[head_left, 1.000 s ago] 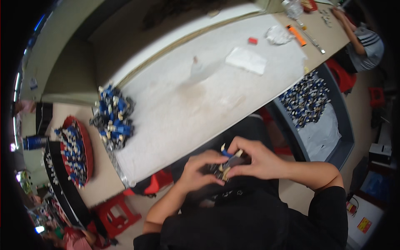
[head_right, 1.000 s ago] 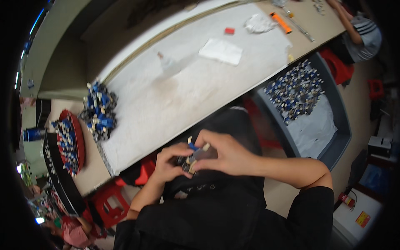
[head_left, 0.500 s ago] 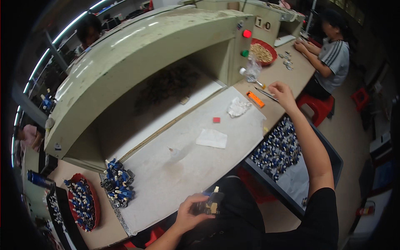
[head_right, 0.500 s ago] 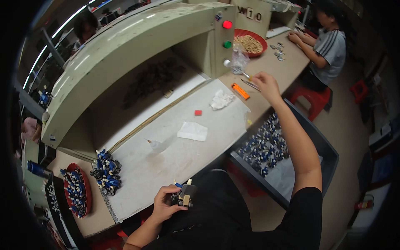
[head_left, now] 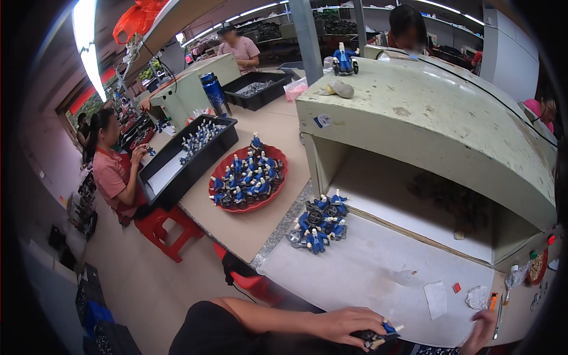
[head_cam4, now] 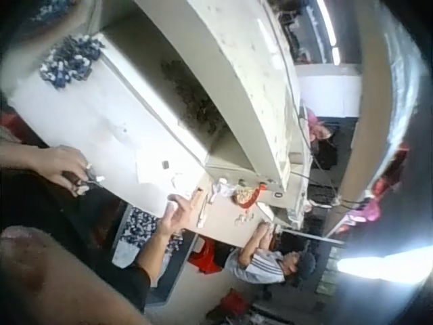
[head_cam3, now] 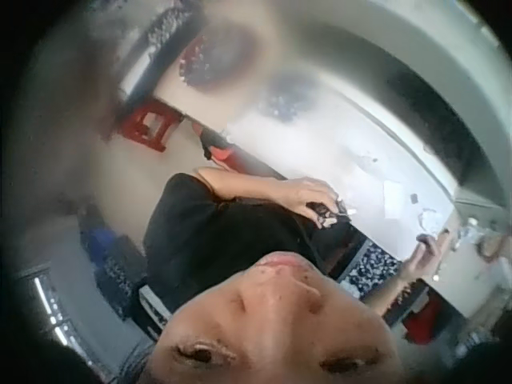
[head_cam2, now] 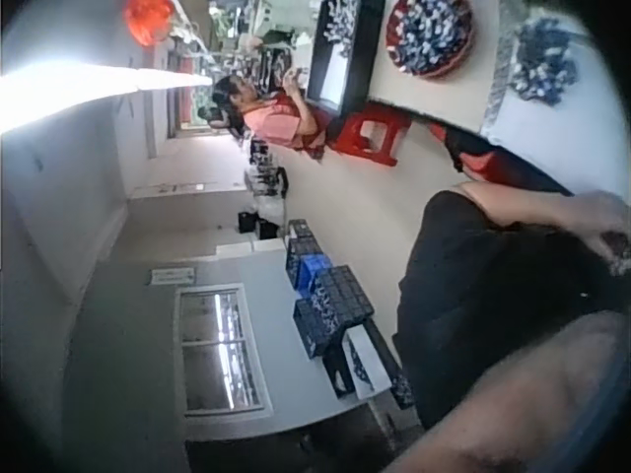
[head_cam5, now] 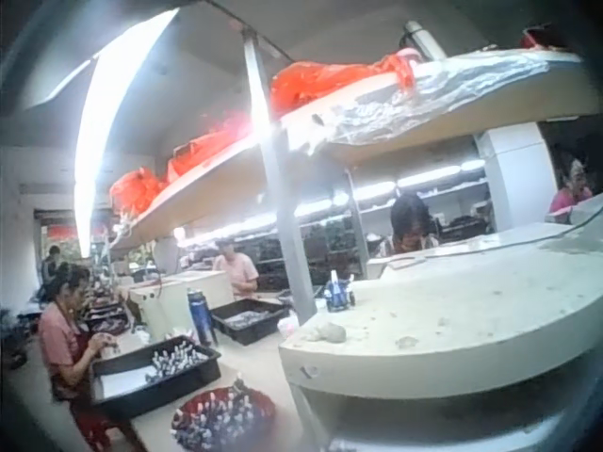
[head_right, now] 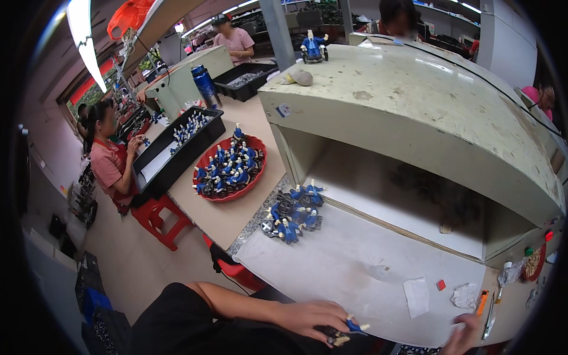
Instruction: The person applies glue to figurine parts using a dispenser bottle, attaches small components to the figurines by hand, and sets the assembled figurines aside.
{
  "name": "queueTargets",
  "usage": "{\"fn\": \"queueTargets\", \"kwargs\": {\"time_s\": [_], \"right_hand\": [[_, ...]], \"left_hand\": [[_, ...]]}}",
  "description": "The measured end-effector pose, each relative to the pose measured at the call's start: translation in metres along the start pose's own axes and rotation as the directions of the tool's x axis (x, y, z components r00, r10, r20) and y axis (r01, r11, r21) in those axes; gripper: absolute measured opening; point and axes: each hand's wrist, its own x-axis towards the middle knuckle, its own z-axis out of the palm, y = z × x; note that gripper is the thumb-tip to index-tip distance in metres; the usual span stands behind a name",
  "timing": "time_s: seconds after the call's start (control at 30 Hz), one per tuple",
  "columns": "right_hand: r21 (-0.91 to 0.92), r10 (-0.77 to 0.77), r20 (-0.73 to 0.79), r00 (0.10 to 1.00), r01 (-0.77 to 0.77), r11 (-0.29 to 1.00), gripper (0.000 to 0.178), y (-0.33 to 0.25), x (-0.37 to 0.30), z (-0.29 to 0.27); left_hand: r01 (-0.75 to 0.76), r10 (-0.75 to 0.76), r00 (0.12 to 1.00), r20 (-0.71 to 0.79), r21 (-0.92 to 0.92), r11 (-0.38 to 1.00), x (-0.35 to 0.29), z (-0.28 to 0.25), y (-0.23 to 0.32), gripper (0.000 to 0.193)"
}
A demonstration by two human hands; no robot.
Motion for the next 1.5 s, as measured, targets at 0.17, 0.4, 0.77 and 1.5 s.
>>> {"fn": "queueTargets", "kwargs": {"time_s": [0.17,0.4,0.77,1.5], "right_hand": [[0.147,0.483,0.683,0.547,-0.752,0.643,0.030,-0.039,-0.060,0.067],[0.269,0.411,0.528,0.743,-0.605,0.749,0.039,-0.138,-0.057,0.081],[0.763,0.765,-0.103,0.636,-0.442,0.471,0.047,-0.116,-0.126,0.042],[0.703,0.697,0.028,0.717,-0.510,0.497,0.026,-0.106,-0.045,0.113]], "left_hand": [[-0.132,0.153,0.970,0.191,-0.118,0.984,0.028,0.016,-0.004,0.032],[0.090,-0.006,0.898,0.441,-0.170,0.981,0.018,-0.002,0.051,0.053],[0.262,-0.344,0.939,-0.003,0.652,0.712,0.195,-0.121,-0.076,0.023],[0.463,-0.479,0.872,-0.101,0.489,0.739,0.135,-0.168,-0.087,0.021]]}}
